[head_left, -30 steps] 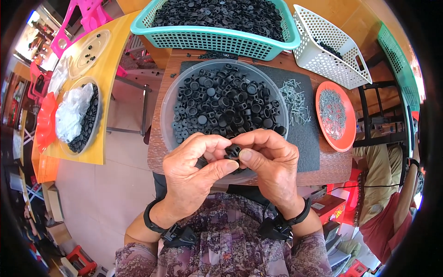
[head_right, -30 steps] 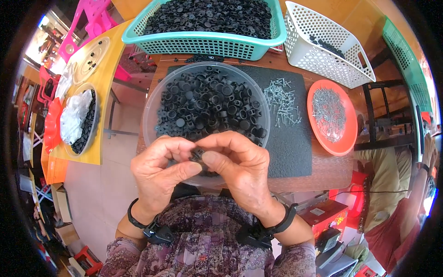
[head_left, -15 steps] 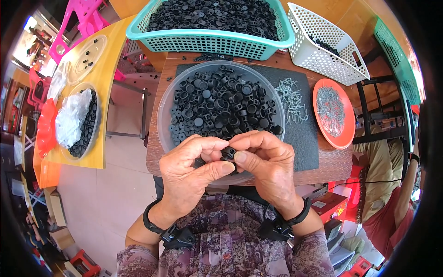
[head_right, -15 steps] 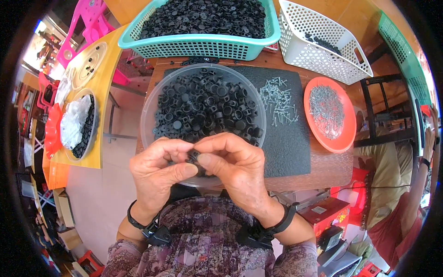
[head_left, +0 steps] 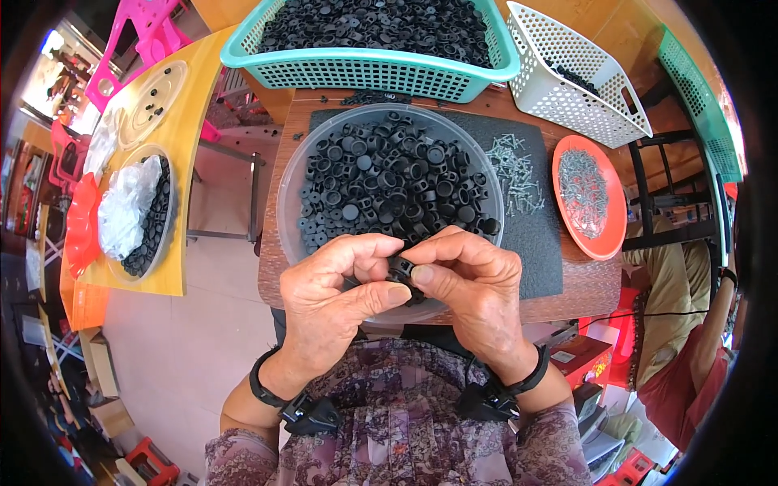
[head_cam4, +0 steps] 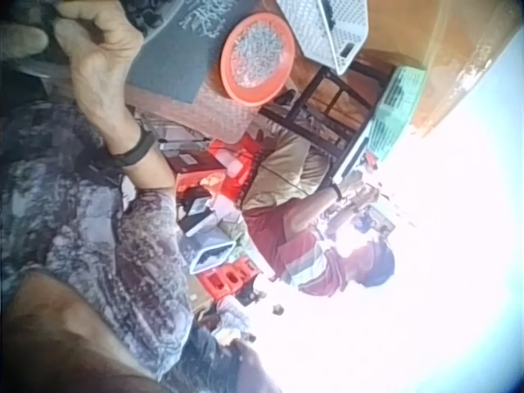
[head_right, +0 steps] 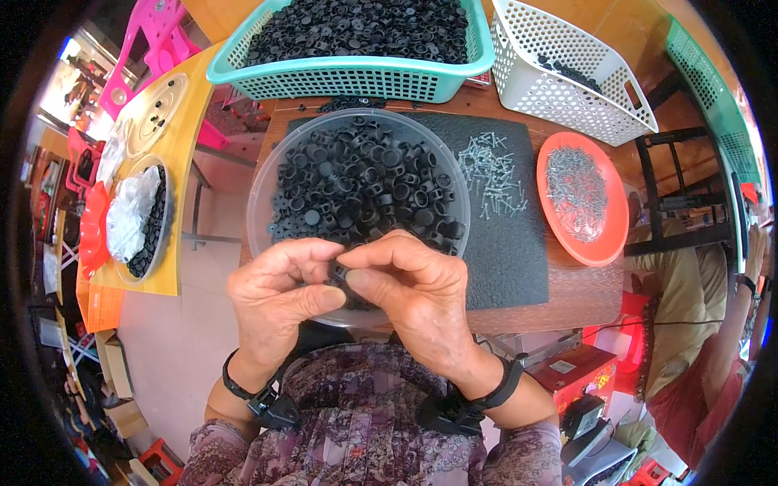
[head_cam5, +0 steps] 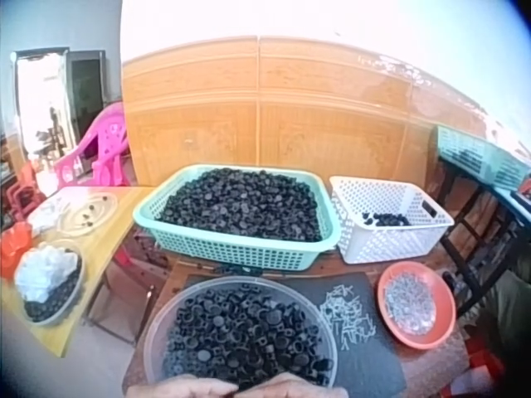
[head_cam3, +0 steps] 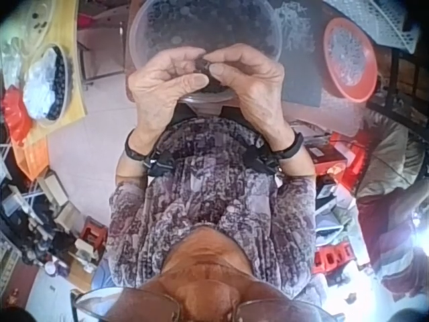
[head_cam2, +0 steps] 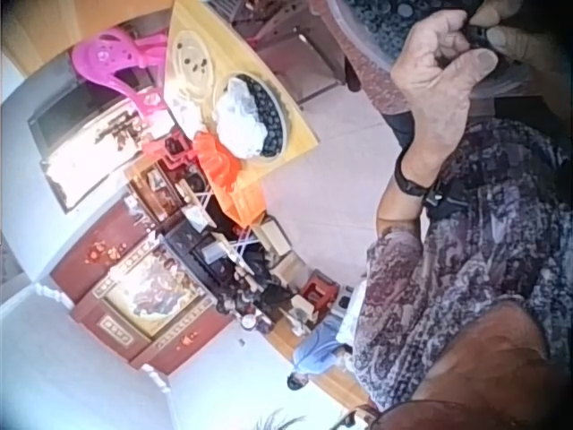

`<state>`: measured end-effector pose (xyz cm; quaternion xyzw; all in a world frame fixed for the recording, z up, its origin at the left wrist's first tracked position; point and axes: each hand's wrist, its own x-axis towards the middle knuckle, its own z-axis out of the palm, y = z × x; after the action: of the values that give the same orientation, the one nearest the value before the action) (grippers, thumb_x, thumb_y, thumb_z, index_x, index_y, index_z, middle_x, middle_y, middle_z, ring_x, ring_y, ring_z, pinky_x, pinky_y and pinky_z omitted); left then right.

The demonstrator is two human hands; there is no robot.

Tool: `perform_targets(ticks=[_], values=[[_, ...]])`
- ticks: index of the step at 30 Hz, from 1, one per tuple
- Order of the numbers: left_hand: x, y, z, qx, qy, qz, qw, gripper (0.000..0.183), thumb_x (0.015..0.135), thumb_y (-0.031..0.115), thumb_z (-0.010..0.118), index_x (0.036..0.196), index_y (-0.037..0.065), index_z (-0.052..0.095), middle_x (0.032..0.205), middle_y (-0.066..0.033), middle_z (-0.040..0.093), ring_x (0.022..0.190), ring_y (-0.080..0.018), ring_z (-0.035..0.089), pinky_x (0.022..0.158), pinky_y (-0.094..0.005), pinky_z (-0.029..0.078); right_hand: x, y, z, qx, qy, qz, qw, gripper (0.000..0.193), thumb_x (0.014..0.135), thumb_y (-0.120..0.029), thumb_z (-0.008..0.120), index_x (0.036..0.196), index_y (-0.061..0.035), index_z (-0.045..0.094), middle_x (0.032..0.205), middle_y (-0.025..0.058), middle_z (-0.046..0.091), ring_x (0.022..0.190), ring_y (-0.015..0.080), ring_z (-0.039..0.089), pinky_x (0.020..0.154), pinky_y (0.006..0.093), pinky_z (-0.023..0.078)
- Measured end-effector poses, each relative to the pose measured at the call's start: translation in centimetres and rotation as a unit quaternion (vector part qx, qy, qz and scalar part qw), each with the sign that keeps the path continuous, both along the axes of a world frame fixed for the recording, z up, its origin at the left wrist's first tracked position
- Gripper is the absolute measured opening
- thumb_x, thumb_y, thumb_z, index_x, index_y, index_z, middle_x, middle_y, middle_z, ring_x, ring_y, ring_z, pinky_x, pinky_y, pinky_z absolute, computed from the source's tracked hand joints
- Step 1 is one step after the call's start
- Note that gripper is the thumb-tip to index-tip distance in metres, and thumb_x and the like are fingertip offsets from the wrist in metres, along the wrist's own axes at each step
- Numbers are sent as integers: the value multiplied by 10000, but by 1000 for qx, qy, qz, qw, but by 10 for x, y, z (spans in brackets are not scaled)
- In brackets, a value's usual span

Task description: Sorting and assembling small black plastic shoe components at a workbench.

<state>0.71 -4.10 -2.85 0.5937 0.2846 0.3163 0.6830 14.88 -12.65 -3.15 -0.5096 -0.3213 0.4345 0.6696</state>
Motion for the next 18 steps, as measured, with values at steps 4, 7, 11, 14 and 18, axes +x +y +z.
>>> perform_targets(ticks=[4,7,11,14,18], values=[[0,1,-2,29,12,-9,999,351,709,14,775,1034,-18,644,860,-26,612,753,-66,568,672,-204,489,1,1,-3,11,-10,8,1000,186,784,107,625,926,4,686,839,26,600,769,78,558,675,198,445],[0,2,-2,38,12,-17,999,332,717,17,771,1023,-22,646,854,-38,633,746,-71,590,661,-208,503,1,0,-3,8,10,10,1000,177,791,103,622,922,3,685,840,19,606,768,75,564,681,197,453],[1,0,0,4,-1,-13,1000,308,732,26,764,1011,-23,644,844,-50,654,754,-81,610,674,-215,512,1,-1,-1,-5,31,9,999,168,802,100,615,923,3,680,844,12,622,769,70,575,690,196,464],[1,0,-1,-1,-11,-20,1000,287,743,37,760,997,-24,642,848,-62,669,761,-87,622,682,-221,519,2,-1,1,-6,51,15,999,161,810,100,606,922,6,673,841,11,636,773,66,583,695,198,471],[2,0,0,-24,-8,-32,999,282,748,38,757,995,-28,639,860,-61,672,755,-81,619,672,-215,516,3,-2,1,-19,49,20,998,145,814,85,609,921,5,668,832,16,641,768,64,577,692,205,471]])
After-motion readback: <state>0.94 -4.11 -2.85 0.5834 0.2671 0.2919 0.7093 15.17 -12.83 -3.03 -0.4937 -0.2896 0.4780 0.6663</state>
